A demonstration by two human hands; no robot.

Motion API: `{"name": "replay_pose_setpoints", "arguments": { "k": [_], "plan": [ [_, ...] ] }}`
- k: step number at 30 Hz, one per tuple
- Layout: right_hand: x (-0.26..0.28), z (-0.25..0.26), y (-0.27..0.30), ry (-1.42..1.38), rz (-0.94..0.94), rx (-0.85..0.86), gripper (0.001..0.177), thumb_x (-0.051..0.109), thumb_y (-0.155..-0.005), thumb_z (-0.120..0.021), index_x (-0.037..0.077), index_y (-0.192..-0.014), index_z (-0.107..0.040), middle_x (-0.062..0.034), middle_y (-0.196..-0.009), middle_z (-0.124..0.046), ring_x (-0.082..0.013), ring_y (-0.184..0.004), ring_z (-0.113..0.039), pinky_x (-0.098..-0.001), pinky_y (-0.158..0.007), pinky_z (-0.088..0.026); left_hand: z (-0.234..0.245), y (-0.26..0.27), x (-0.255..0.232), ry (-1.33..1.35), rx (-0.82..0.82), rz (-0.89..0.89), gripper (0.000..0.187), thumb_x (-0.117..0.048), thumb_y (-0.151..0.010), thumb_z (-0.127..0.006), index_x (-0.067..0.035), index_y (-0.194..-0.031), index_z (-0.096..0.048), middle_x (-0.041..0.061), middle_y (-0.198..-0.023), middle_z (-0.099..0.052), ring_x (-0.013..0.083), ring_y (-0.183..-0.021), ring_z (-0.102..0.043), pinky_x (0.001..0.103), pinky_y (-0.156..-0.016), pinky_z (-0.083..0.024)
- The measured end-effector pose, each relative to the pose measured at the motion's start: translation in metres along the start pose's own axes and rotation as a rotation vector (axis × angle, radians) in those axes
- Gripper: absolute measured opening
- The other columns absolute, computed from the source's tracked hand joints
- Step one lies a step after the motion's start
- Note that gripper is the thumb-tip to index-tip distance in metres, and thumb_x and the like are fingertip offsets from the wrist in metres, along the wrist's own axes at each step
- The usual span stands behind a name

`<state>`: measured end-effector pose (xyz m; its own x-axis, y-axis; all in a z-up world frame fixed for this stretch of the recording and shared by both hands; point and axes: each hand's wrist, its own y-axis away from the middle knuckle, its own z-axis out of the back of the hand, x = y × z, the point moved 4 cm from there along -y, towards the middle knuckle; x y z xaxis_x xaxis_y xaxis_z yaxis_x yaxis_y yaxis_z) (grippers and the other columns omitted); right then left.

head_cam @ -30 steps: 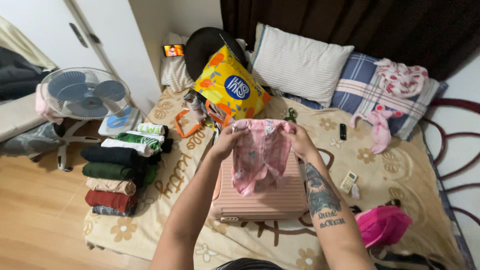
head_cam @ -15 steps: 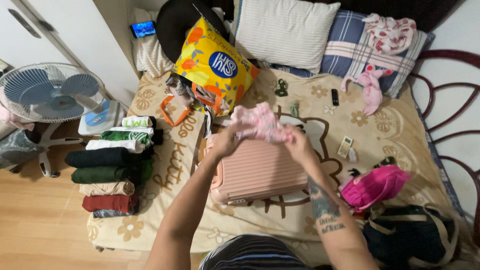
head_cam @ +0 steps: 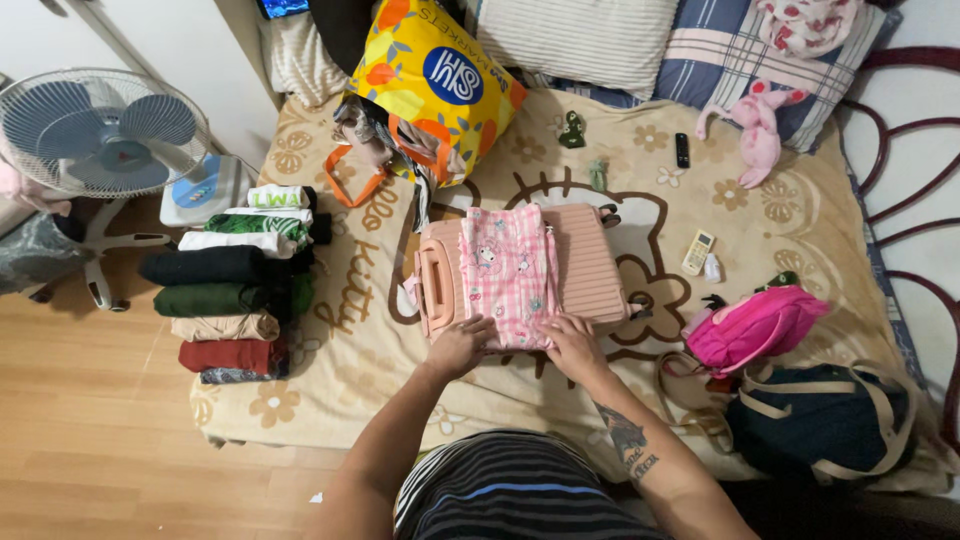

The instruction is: The person folds several pieces of clothing on a bed, including a white floral garment and a pink checkered garment. They place the folded items into a yellow shopping bag and a pink suitcase. The person also moves a stack of folded clothes and a pink bag on the bed.

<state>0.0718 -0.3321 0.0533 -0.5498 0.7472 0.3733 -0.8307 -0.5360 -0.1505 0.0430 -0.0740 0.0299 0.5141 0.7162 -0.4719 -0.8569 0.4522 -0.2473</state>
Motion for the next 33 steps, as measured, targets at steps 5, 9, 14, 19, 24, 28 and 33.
{"name": "replay_pose_setpoints", "arguments": {
  "k": [5,9,14,19,24,28,33],
  "plan": [
    [-0.008,0.005,-0.012,-0.150,-0.054,0.009,0.036,0.017,-0.085,-0.069,0.018,-0.121,-0.075,-0.0087,-0.118,-0.071,-0.0302,-0.110,-0.062,-0.0431,-0.099,-0.045,0.010,-0.011,0.005,0.204,-0.006,0.311,0.035,-0.034,-0.094,-0.066,-0.010,-0.118,-0.073,0.018,-0.120,-0.071,0.0373,-0.114,-0.065,0.047,-0.094,-0.052],
    [-0.025,0.004,-0.030,-0.166,-0.197,0.088,0.022,0.025,-0.090,-0.071,0.011,-0.107,-0.076,-0.0106,-0.096,-0.072,-0.0308,-0.094,-0.066,-0.0409,-0.085,-0.052,0.020,-0.023,0.008,0.241,0.097,0.495,0.035,-0.040,-0.098,-0.061,-0.011,-0.114,-0.073,0.021,-0.108,-0.073,0.0391,-0.102,-0.068,0.048,-0.089,-0.053],
    [-0.033,-0.004,-0.031,-0.192,-0.274,0.213,0.022,0.026,-0.087,-0.073,0.008,-0.100,-0.072,-0.0110,-0.087,-0.069,-0.0302,-0.086,-0.067,-0.0422,-0.081,-0.054,0.016,-0.022,0.010,0.157,0.171,0.454,0.035,-0.041,-0.097,-0.063,-0.010,-0.111,-0.073,0.019,-0.109,-0.073,0.0372,-0.102,-0.069,0.047,-0.091,-0.053],
    [-0.008,0.010,-0.028,-0.037,0.031,0.094,0.043,0.020,-0.072,-0.078,0.017,-0.114,-0.071,-0.0077,-0.112,-0.066,-0.0311,-0.113,-0.059,-0.0442,-0.099,-0.046,0.004,-0.016,-0.008,-0.223,0.199,0.062,0.050,-0.039,-0.092,-0.064,-0.016,-0.136,-0.062,0.011,-0.138,-0.061,0.0323,-0.125,-0.057,0.051,-0.104,-0.043],
    [0.015,0.024,-0.025,0.007,-0.122,0.306,0.070,0.033,-0.068,-0.087,0.021,-0.130,-0.059,-0.0072,-0.128,-0.055,-0.0300,-0.128,-0.050,-0.0478,-0.109,-0.037,0.017,-0.009,-0.034,-0.176,0.256,0.126,0.071,-0.052,-0.083,-0.071,-0.013,-0.140,-0.054,0.010,-0.146,-0.050,0.0309,-0.136,-0.046,0.052,-0.111,-0.035],
    [0.022,0.040,-0.038,-0.064,-0.220,0.277,0.073,0.037,-0.069,-0.088,0.016,-0.131,-0.055,-0.0083,-0.131,-0.055,-0.0286,-0.126,-0.053,-0.0440,-0.109,-0.039,0.074,-0.052,-0.071,0.027,0.069,0.206,0.058,-0.045,-0.086,-0.074,-0.010,-0.131,-0.062,0.013,-0.139,-0.059,0.0313,-0.122,-0.058,0.052,-0.100,-0.043],
    [0.035,0.065,-0.068,-0.248,0.091,-0.096,0.087,0.037,-0.072,-0.085,0.004,-0.143,-0.047,-0.0282,-0.144,-0.044,-0.0417,-0.130,-0.047,-0.0461,-0.103,-0.043,0.218,-0.130,-0.176,0.479,-0.533,-0.111,0.029,-0.017,-0.096,-0.074,-0.005,-0.121,-0.070,0.011,-0.104,-0.075,0.0260,-0.093,-0.075,0.034,-0.081,-0.059]
  ]
}}
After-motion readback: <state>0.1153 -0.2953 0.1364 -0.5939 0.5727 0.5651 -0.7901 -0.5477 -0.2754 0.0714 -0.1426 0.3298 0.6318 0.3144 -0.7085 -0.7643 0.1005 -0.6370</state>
